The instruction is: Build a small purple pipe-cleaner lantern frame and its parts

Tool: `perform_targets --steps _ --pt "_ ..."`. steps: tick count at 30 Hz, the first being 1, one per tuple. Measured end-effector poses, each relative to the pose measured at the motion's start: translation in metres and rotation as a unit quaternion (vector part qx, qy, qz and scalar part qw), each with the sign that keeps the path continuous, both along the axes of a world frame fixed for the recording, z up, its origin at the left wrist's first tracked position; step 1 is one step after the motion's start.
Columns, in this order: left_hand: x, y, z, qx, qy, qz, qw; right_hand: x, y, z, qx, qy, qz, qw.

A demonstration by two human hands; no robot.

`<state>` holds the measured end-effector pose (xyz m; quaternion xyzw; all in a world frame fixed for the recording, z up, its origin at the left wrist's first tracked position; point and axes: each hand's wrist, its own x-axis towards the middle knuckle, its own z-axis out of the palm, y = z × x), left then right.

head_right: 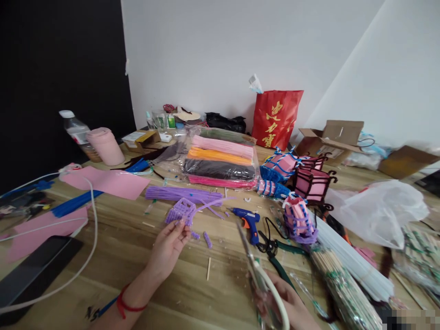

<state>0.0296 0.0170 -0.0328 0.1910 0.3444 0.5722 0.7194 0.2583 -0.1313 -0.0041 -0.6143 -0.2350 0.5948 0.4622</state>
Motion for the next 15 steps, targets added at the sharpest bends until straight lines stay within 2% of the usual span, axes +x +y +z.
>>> perform_targets --steps 3,7,10,15 --pt "-0.001 -0.001 0.0 0.028 0.093 0.009 0.995 0.002 -0.005 -0.006 0.038 -0.114 0.011 0.993" --pt "0.001 -0.006 0.005 0.085 0.2 -0.008 0.976 -0.014 0.004 -0.01 0.139 -0.238 0.078 0.958" --pt "0.003 -0.01 0.008 0.125 0.248 -0.025 0.96 -0.029 0.019 -0.01 0.143 -0.259 0.118 0.948" --pt "0.005 -0.015 0.007 0.141 0.248 -0.061 0.957 -0.043 0.042 -0.009 0.109 -0.202 0.157 0.961"
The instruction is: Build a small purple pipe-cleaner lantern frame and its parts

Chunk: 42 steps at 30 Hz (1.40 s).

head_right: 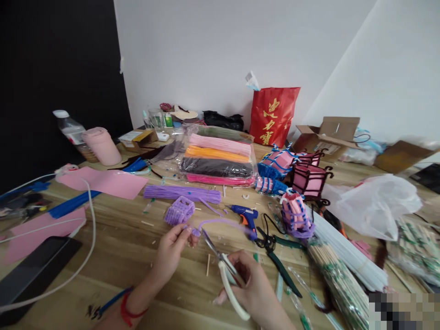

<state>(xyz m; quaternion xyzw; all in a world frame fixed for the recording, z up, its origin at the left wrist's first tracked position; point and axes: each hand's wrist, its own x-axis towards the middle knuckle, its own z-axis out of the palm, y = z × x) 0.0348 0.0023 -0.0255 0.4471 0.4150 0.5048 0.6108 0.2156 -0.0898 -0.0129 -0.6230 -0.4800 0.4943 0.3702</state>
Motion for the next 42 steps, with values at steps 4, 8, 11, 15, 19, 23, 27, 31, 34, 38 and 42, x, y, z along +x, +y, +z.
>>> perform_targets --steps 4,8,11,15,19,23,27,31,34,38,42 --pt "0.001 -0.001 -0.004 -0.019 -0.032 -0.013 0.999 -0.003 0.001 0.001 -0.017 0.069 -0.005 0.997" --pt "0.002 0.0 -0.007 -0.07 -0.096 -0.003 0.993 -0.003 -0.007 -0.003 -0.043 0.118 0.0 0.992" --pt "0.003 0.001 -0.008 -0.096 -0.158 0.004 0.983 -0.003 -0.012 -0.01 -0.045 0.126 -0.003 0.991" --pt "0.003 -0.001 -0.008 -0.108 -0.167 -0.011 0.98 -0.007 -0.01 -0.017 -0.034 0.135 -0.009 0.99" --pt "0.006 -0.007 -0.008 -0.086 -0.103 -0.037 0.99 -0.013 -0.004 -0.016 -0.026 0.159 0.001 0.987" --pt "0.008 -0.011 -0.008 -0.047 -0.036 -0.056 0.997 -0.015 0.0 -0.022 -0.034 0.19 0.015 0.981" --pt "0.008 -0.012 -0.01 -0.034 -0.015 -0.068 0.997 -0.015 -0.001 -0.032 -0.049 0.229 0.019 0.972" --pt "0.008 -0.012 -0.011 -0.029 -0.005 -0.075 0.997 -0.017 -0.004 -0.032 -0.054 0.223 0.002 0.973" --pt "0.008 -0.013 -0.01 -0.023 0.005 -0.078 0.997 -0.02 -0.005 -0.027 -0.05 0.206 -0.015 0.977" --pt "0.008 -0.013 -0.008 -0.017 0.017 -0.076 0.997 -0.023 -0.007 -0.026 -0.061 0.19 -0.023 0.98" --pt "0.008 -0.012 -0.007 -0.017 0.028 -0.072 0.997 -0.024 -0.008 -0.03 -0.07 0.183 -0.031 0.98"
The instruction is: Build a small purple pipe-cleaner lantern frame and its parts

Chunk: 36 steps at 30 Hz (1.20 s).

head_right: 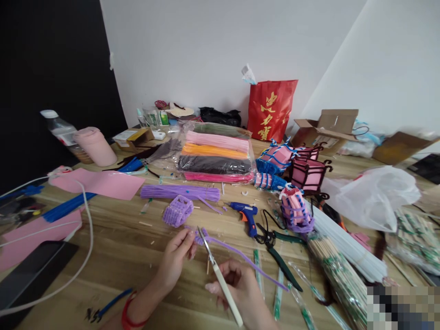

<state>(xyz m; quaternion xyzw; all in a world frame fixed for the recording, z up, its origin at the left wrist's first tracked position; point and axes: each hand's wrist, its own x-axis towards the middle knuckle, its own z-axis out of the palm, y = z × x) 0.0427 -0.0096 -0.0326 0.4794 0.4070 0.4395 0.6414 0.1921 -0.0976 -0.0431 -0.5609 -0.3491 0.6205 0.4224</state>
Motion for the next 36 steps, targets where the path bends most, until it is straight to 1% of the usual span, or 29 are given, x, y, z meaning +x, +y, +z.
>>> perform_targets --steps 3,8,14,18,25,27,28,29,30,33,34,36 --pt "0.0 0.0 0.001 -0.005 0.005 0.003 1.0 -0.002 -0.001 0.001 -0.009 0.001 0.017 1.0" --pt "0.001 0.0 0.002 -0.004 0.014 0.002 1.0 -0.006 -0.002 0.006 -0.013 -0.009 -0.004 1.0" --pt "0.002 -0.001 0.0 0.015 0.022 -0.001 1.0 -0.005 -0.003 0.003 -0.007 -0.02 -0.005 1.0" --pt "0.002 -0.001 -0.001 0.012 0.023 -0.005 1.0 -0.008 -0.003 0.002 -0.011 -0.027 -0.022 0.999" --pt "0.002 -0.001 -0.002 0.016 0.032 -0.005 0.999 -0.012 -0.003 0.0 -0.03 -0.082 -0.039 0.995" --pt "0.002 -0.001 -0.003 0.021 0.038 -0.004 0.999 -0.007 -0.001 0.0 -0.02 -0.112 -0.047 0.992" --pt "0.002 -0.001 -0.004 0.024 0.039 -0.003 0.999 -0.002 0.0 0.0 -0.004 -0.14 -0.05 0.989" --pt "0.002 -0.001 -0.004 0.027 0.038 -0.001 0.999 0.003 0.003 0.0 0.018 -0.184 -0.052 0.981" --pt "0.002 0.0 -0.005 0.029 0.036 0.003 0.999 0.008 0.006 0.0 0.044 -0.242 -0.053 0.968" --pt "0.002 0.001 -0.005 0.028 0.031 0.014 0.999 0.02 0.016 -0.001 0.111 -0.424 -0.041 0.898" --pt "0.002 0.002 -0.006 0.026 0.03 0.016 0.999 0.022 0.019 -0.001 0.12 -0.463 -0.028 0.878" --pt "0.002 0.003 -0.007 0.023 0.032 0.02 0.999 0.023 0.022 0.002 0.121 -0.502 0.006 0.856"
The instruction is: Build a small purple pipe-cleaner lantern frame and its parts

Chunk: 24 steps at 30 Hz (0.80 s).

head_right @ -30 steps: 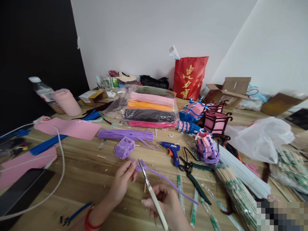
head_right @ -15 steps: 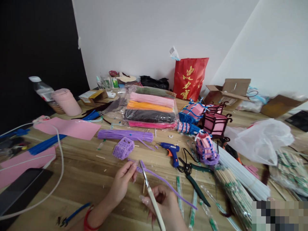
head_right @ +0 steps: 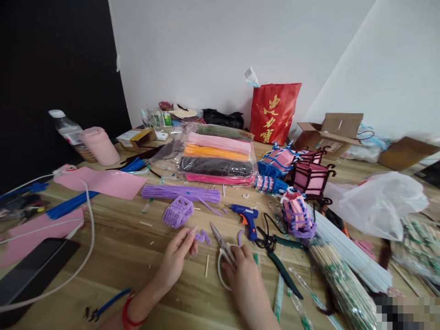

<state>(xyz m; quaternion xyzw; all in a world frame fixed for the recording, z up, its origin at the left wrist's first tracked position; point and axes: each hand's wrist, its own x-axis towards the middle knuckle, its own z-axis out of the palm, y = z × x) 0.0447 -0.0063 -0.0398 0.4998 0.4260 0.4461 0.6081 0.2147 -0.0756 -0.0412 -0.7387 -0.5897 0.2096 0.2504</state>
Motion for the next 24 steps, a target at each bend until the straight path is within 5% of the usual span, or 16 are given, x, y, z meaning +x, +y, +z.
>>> perform_targets --steps 5,9,16,24 --pt "0.0 0.0 -0.006 0.011 0.028 0.011 0.999 -0.013 0.003 0.019 0.014 -0.029 0.038 0.999" --pt "0.0 -0.005 -0.008 0.036 0.064 -0.004 0.997 -0.031 0.009 0.027 0.018 0.117 0.049 0.992" --pt "0.0 -0.01 -0.007 0.056 0.091 -0.015 0.994 -0.058 0.018 0.013 -0.018 0.389 -0.005 0.921" --pt "0.002 -0.01 -0.003 0.077 0.118 -0.024 0.99 -0.057 0.018 0.006 -0.023 0.439 -0.012 0.898"
